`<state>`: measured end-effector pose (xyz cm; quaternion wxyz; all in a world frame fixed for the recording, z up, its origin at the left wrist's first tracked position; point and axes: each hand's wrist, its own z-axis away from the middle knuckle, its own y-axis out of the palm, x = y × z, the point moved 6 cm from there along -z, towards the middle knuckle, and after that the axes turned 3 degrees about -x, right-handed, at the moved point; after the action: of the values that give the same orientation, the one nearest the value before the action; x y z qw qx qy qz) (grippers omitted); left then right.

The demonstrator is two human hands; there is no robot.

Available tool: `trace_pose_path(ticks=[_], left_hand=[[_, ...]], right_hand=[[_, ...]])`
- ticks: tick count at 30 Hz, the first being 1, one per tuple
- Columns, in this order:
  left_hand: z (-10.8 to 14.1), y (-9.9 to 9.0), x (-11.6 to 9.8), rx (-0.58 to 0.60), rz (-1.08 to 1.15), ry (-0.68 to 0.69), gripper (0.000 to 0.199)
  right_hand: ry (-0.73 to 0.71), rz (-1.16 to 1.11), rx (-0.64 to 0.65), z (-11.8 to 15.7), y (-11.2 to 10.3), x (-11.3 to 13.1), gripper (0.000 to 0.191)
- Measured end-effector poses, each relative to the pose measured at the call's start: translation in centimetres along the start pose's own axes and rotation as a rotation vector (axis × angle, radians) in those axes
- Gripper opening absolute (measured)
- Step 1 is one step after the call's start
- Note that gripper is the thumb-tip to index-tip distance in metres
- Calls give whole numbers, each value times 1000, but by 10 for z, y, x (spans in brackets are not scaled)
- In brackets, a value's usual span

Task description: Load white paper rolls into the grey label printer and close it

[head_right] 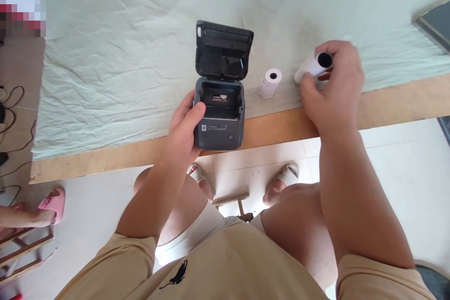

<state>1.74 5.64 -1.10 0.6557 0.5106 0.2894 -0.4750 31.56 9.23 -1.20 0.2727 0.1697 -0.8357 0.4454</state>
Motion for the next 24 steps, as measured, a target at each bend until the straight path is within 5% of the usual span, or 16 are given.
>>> trace_pose_path(ticks=[4, 14, 24], left_hand=[[-1, 0, 0, 1, -5, -3, 46], [-3, -1, 1, 20, -10, 6, 45], [-6, -3, 1, 23, -22, 24, 49]], right_hand=[[-38, -49, 99, 9, 0, 24, 47], [58, -16, 7, 7, -1, 8, 54], [61, -54, 45, 7, 2, 3, 70]])
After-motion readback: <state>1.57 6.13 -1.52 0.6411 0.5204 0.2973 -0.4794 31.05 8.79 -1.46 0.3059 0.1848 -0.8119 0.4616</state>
